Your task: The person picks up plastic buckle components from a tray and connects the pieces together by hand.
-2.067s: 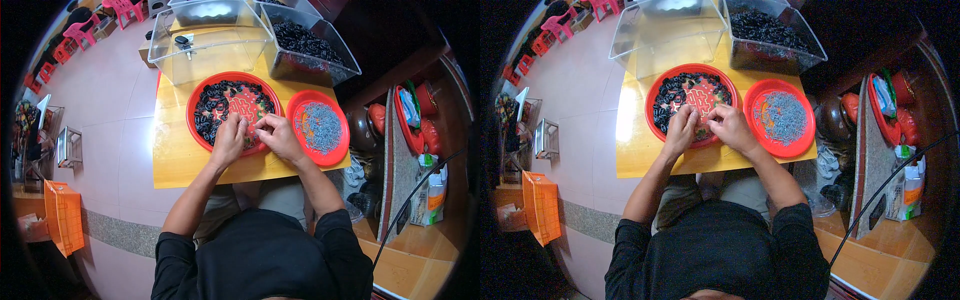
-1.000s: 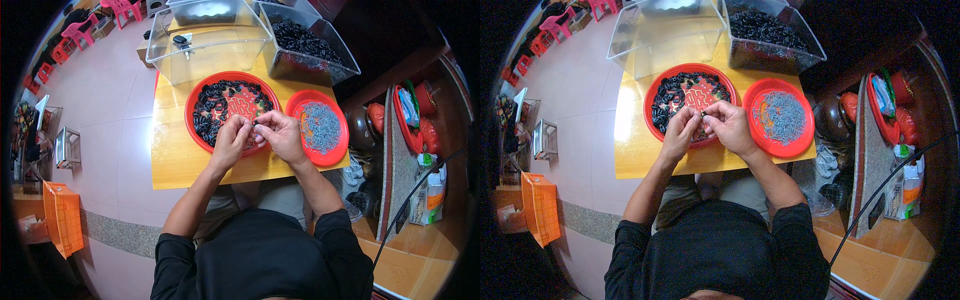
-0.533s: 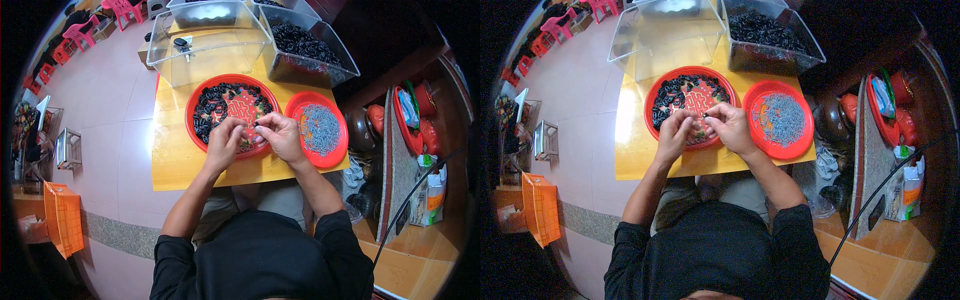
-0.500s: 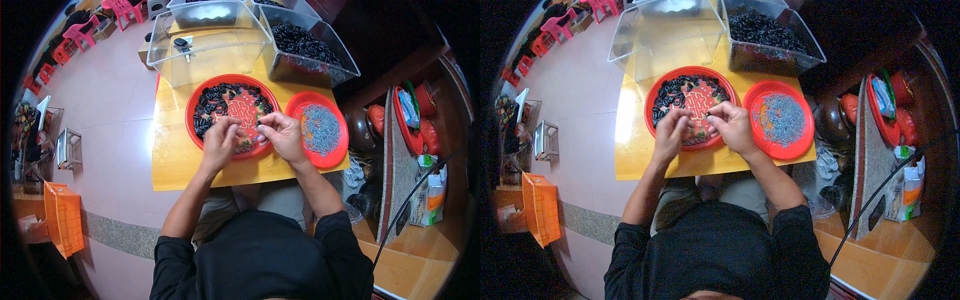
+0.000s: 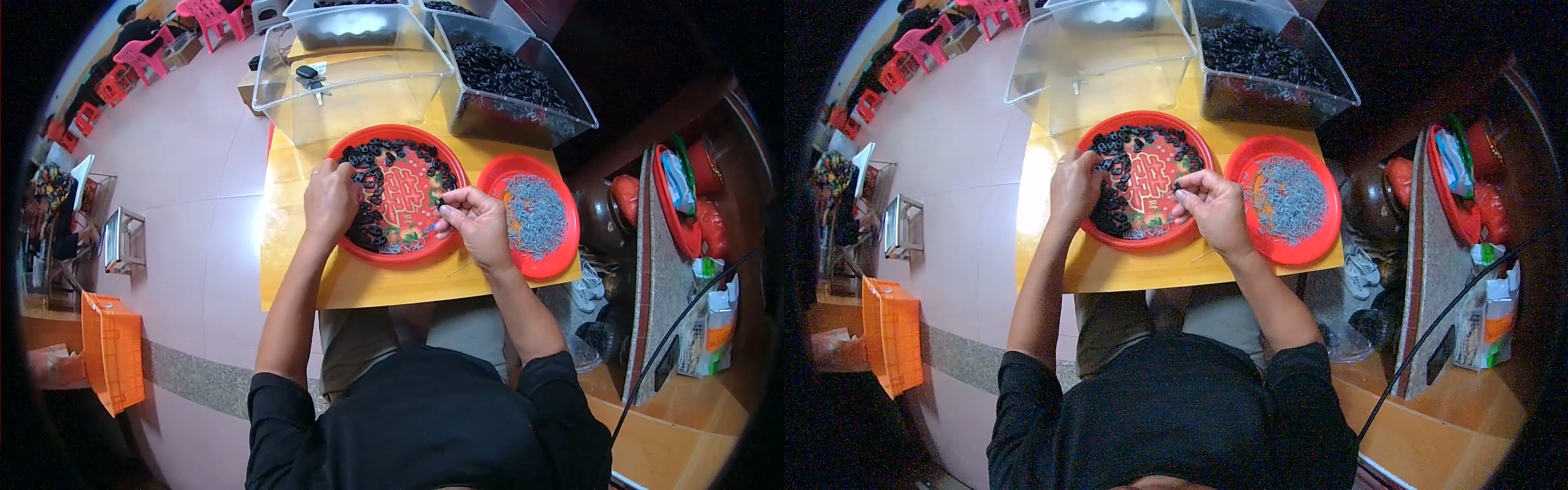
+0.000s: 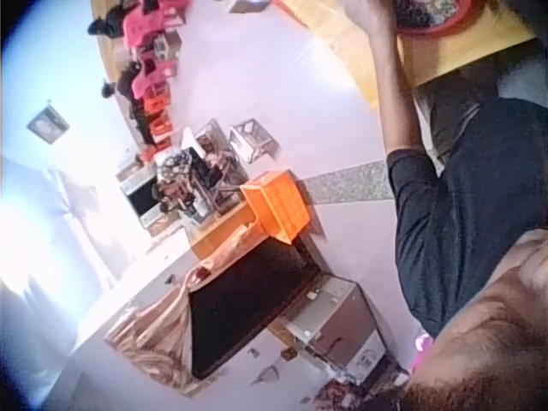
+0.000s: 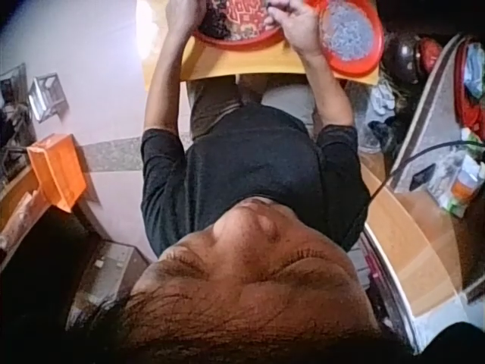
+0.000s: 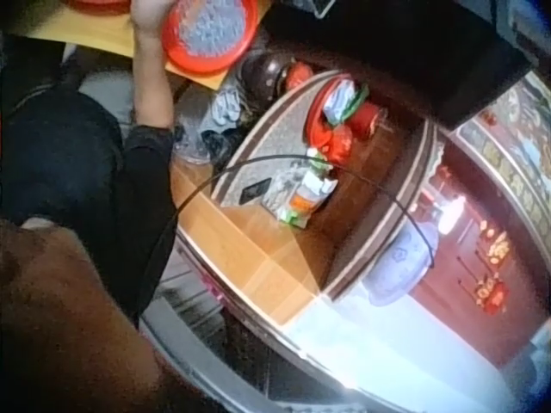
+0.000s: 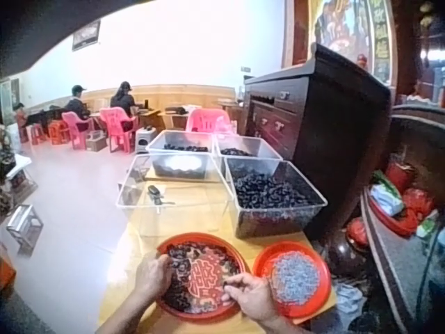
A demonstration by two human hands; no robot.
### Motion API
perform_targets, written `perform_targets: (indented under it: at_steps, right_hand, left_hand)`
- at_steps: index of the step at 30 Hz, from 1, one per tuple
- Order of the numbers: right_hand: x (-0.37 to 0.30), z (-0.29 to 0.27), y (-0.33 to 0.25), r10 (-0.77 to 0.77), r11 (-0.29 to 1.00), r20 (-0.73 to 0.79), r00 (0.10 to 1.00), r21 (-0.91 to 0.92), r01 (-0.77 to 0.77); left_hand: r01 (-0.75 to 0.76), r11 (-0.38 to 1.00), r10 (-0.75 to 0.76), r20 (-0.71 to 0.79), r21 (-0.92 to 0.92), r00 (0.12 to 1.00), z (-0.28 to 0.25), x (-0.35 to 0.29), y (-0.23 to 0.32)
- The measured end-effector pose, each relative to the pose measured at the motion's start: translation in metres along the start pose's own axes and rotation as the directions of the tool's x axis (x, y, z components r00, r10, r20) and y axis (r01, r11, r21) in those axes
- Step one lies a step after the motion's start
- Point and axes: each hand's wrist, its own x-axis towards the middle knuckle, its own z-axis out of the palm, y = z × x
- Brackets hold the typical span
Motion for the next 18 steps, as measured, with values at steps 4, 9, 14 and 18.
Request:
perform_targets:
  at_steps: [4,9,14,18]
  right_hand:
    - [-0.001,0.001,-0.002,0.009,1.000,-0.014,1.000,-0.003,-0.009]
    - [-0.002,-0.004,0.001,-0.011,1.000,-0.023,1.000,0.021,0.011]
    - [-0.001,-0.003,0.000,-0.012,1.000,-0.023,1.000,0.016,0.013]
    - [0.000,0.002,0.001,-0.024,0.999,-0.006,1.000,0.040,0.024]
  left_hand:
    - [-0.061,0.987,0.049,0.080,0.151,0.996,0.019,0.011,-0.005]
    - [-0.093,0.992,0.094,-0.003,0.089,0.996,0.024,0.015,-0.008]
    - [0.321,0.735,-0.204,0.257,-0.597,0.945,0.015,0.010,-0.009]
    - [0.544,0.002,-0.103,0.541,-0.839,0.835,0.003,-0.004,-0.004]
